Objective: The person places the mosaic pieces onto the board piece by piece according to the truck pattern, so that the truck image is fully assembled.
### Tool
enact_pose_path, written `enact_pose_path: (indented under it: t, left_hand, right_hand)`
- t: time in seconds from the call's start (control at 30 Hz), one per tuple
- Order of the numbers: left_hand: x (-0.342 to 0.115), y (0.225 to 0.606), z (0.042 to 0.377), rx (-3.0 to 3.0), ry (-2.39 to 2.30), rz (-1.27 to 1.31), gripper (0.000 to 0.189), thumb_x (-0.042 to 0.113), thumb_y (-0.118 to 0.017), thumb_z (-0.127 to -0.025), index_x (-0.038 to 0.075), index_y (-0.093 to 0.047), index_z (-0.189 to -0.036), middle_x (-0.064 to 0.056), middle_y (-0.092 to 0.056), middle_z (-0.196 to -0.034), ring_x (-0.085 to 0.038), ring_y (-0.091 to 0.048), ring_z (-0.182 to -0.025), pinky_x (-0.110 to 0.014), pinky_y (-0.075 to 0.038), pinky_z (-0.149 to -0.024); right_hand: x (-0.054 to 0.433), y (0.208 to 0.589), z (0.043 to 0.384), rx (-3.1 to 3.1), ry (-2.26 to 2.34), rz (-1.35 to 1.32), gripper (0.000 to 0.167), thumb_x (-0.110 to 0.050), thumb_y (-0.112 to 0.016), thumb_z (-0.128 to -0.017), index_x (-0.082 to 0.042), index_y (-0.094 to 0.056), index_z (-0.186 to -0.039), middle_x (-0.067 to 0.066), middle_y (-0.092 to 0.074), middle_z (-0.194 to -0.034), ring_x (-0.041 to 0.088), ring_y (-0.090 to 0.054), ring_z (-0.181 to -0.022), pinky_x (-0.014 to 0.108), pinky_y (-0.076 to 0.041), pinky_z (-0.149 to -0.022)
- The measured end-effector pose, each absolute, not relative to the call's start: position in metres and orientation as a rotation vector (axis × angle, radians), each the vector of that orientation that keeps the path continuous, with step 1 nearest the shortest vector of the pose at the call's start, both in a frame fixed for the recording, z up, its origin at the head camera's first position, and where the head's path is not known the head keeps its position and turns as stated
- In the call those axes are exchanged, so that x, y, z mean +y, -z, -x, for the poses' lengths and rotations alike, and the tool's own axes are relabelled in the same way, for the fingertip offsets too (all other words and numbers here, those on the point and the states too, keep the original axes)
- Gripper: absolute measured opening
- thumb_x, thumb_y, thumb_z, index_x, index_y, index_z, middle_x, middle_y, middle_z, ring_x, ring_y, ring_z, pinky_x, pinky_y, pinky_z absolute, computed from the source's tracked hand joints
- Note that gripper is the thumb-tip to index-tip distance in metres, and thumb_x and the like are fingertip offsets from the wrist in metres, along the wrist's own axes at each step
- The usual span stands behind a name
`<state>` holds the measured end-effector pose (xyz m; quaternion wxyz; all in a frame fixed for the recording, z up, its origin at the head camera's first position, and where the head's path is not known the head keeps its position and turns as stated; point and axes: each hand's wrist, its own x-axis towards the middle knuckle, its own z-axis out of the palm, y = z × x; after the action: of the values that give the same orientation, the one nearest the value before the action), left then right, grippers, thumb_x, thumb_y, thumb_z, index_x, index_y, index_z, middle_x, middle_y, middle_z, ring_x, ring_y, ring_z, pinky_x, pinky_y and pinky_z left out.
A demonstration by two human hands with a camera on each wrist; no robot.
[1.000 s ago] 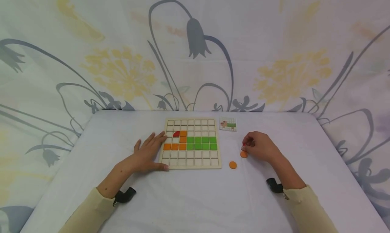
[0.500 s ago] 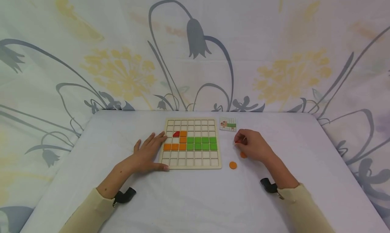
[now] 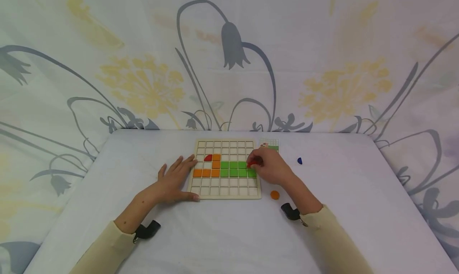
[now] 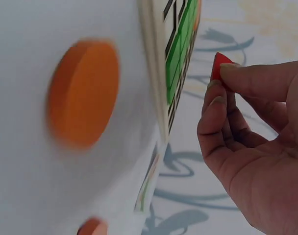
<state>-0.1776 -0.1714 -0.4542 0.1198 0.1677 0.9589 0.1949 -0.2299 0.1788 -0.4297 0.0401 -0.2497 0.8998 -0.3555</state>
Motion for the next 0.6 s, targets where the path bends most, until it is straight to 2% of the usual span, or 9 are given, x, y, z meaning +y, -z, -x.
enact_pose_path:
  t: [0.27,0.6]
  left_hand:
    - [-0.172,0.455,0.177,2.807,-0.572,-0.486,0.122,0.062,-0.089,-0.078,0.016,-0.023,-0.170,-0.003,-0.011,-0.179,-0.037,-0.005,-0.165,-0.078,-0.001,-0.121]
    - [-0.173,0.454,0.177,2.800,-0.578,-0.496,0.121,0.064,-0.087,-0.079,0.016,-0.022,-0.171,-0.003,-0.010,-0.179,-0.037,-0.005,-0.165,-0.078,-0.002,-0.121]
  right_hand:
    - [0.139,0.428,0.235,2.689,1.157,0.880,0.011,0.002,-0.072,-0.097,-0.002,-0.077,-0.106,0.004,-0.076,-0.100,0.016,-0.066,-0.086,0.034,-0.055,-0.079]
    - [0.086,0.436,0.248,2.666,1.181,0.825,0.005,-0.007,-0.076,-0.098,-0.008,-0.073,-0.103,0.001,-0.073,-0.093,0.014,-0.064,-0.082,0.033,-0.055,-0.078]
